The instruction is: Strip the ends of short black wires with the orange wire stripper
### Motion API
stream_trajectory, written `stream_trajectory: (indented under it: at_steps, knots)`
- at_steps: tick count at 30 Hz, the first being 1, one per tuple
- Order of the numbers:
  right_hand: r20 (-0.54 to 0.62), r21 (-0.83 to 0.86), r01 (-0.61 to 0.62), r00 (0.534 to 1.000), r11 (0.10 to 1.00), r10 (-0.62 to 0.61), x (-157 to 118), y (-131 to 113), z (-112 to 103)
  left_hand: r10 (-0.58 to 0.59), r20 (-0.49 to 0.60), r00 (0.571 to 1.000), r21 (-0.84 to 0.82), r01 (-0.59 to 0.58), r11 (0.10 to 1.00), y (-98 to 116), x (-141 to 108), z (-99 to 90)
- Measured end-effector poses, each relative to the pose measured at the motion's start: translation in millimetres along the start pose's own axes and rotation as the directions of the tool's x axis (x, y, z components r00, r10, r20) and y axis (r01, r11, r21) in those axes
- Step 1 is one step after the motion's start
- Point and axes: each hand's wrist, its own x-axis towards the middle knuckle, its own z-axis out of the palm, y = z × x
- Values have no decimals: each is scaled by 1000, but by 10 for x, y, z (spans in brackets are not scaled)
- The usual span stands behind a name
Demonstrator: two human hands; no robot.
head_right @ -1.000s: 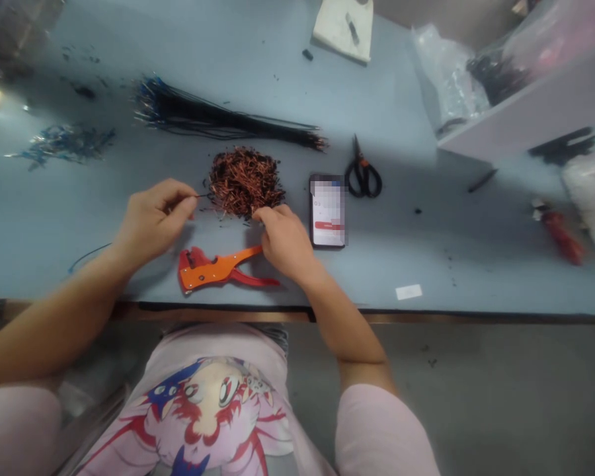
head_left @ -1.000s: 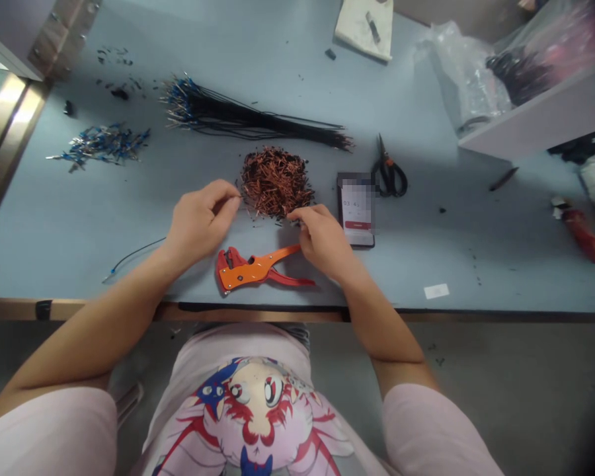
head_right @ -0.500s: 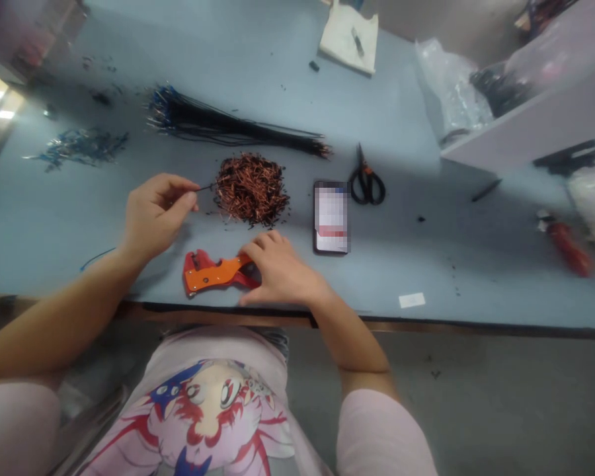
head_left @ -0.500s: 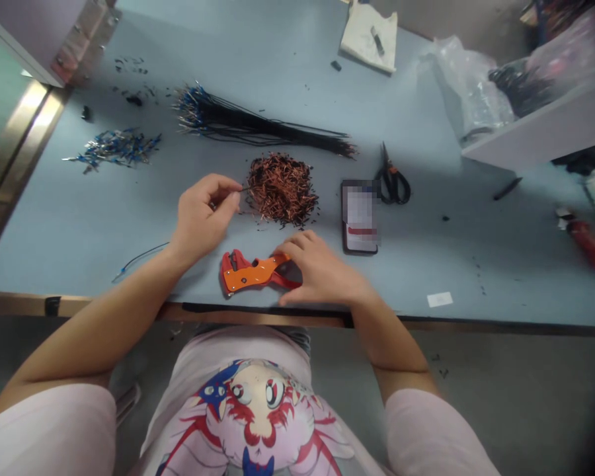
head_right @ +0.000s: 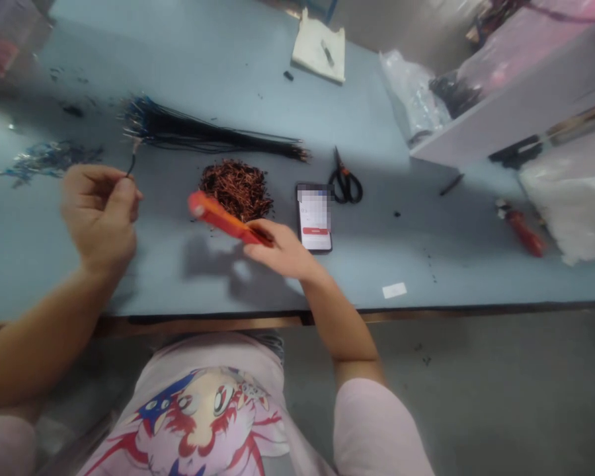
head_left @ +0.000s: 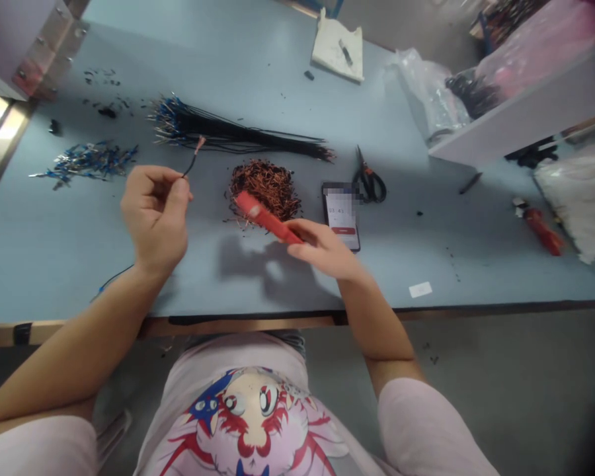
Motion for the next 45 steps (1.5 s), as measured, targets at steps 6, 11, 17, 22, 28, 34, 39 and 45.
stream_trajectory:
  at_steps: [6, 11, 17, 22, 28, 34, 39, 45]
  knots:
    - [242, 619, -243, 964, 747, 112, 71, 51, 126, 6, 59, 998, -205, 6, 979, 189, -193, 128]
    - [416, 802, -411, 905, 434, 89, 68, 37, 276, -3, 171, 985, -254, 47, 966, 207, -301, 190]
    - [412, 847, -385, 911, 366, 4, -4, 42, 306, -54, 197, 979, -310, 114, 944, 275, -294, 182]
    - [435, 866, -378, 893, 327, -118, -26, 68, 334, -137, 312, 940, -412, 264, 872, 333, -329, 198]
    - [486, 862, -431, 852, 266, -196, -37, 107, 383, -113, 394, 912, -520, 322, 791, 335, -372, 244]
    - [509, 850, -446, 832, 279, -220, -42, 144, 407, -57, 397, 916, -547, 286, 787, 327, -388, 265]
    - [513, 852, -445, 815, 274, -270, -36, 162, 424, -57, 406, 912, -533, 287, 796, 316, -404, 276]
    - [529, 843, -466, 809, 269, -256, -41, 152, 436, -19, 383, 924, -514, 230, 826, 310, -406, 276]
